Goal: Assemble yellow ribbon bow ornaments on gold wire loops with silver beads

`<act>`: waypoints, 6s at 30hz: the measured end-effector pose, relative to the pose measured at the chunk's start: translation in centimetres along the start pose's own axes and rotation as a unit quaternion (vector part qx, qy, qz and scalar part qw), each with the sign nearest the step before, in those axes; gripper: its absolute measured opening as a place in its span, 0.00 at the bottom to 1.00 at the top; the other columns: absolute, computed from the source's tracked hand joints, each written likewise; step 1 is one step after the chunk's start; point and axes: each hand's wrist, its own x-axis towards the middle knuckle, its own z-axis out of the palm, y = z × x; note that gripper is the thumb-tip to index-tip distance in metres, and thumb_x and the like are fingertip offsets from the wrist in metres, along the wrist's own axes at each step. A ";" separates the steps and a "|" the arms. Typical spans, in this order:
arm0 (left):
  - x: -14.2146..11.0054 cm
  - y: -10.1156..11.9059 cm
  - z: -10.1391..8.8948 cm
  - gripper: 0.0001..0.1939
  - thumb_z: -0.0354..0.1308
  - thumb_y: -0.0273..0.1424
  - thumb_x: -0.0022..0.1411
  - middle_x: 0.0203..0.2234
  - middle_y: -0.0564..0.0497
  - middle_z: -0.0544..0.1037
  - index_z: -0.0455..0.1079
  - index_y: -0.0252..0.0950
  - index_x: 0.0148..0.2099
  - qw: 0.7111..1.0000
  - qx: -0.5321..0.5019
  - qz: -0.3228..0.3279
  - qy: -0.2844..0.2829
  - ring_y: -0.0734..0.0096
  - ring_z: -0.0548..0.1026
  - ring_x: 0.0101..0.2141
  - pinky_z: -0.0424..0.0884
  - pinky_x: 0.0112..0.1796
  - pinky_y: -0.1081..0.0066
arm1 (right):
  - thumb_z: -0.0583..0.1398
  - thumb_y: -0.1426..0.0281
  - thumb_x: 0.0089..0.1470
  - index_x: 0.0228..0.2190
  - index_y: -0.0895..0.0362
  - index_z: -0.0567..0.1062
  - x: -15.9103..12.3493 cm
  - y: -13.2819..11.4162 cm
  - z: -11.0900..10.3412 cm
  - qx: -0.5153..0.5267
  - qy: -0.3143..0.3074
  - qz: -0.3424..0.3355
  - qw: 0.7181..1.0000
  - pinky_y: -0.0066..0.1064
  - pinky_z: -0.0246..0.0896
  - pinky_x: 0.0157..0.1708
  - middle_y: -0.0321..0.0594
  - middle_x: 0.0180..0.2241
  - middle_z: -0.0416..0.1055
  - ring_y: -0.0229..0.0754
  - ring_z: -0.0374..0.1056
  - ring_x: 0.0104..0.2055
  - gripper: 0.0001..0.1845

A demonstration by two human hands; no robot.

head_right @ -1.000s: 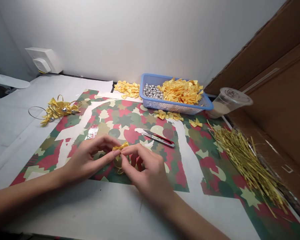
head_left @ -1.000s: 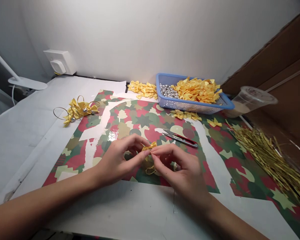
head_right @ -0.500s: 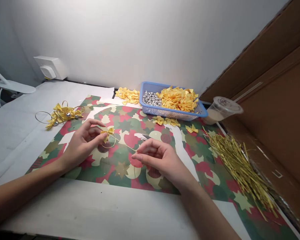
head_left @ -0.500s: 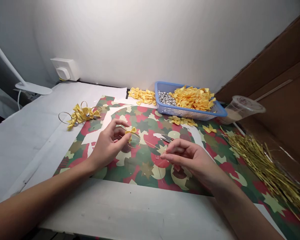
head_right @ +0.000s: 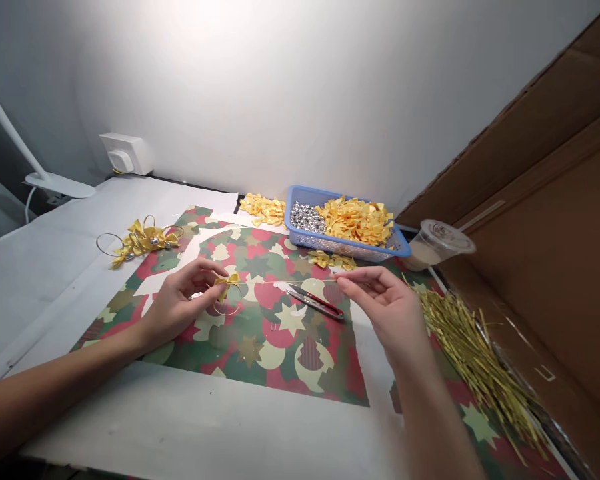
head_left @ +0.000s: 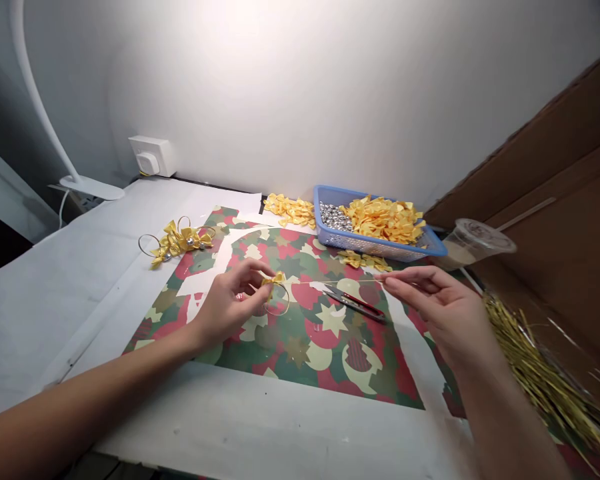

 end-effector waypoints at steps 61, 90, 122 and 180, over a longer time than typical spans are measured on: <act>-1.4 0.7 2.5 0.08 0.63 0.33 0.54 0.32 0.48 0.82 0.74 0.34 0.35 0.962 -0.146 -0.223 -0.050 0.67 0.80 0.34 0.76 0.37 0.72 | 0.67 0.63 0.46 0.25 0.55 0.70 -7.3 1.1 8.1 0.053 -0.151 0.018 0.987 0.27 0.67 0.28 0.33 0.24 0.69 0.36 0.68 0.27 0.12; -1.8 1.1 2.7 0.06 0.61 0.31 0.55 0.29 0.49 0.82 0.74 0.33 0.34 0.979 -0.095 -0.175 -0.035 0.67 0.81 0.32 0.79 0.36 0.71 | 0.67 0.62 0.45 0.23 0.55 0.70 -7.5 0.9 8.1 0.025 -0.132 0.007 0.991 0.27 0.66 0.25 0.34 0.22 0.68 0.37 0.67 0.25 0.13; -0.8 0.5 1.8 0.11 0.66 0.36 0.51 0.27 0.50 0.79 0.73 0.33 0.30 0.976 -0.111 -0.186 0.025 0.70 0.78 0.30 0.75 0.32 0.75 | 0.57 0.56 0.56 0.41 0.55 0.69 -6.6 0.0 6.7 -0.036 -0.233 0.035 0.971 0.27 0.62 0.22 0.34 0.21 0.72 0.37 0.66 0.22 0.17; -1.2 -0.2 1.1 0.05 0.60 0.30 0.55 0.27 0.47 0.81 0.72 0.32 0.31 0.991 -0.099 -0.074 -0.042 0.69 0.79 0.28 0.76 0.30 0.71 | 0.56 0.62 0.57 0.29 0.56 0.73 -1.0 -4.0 9.5 -0.227 -0.367 -0.201 0.879 0.28 0.50 0.23 0.35 0.23 0.64 0.36 0.55 0.24 0.12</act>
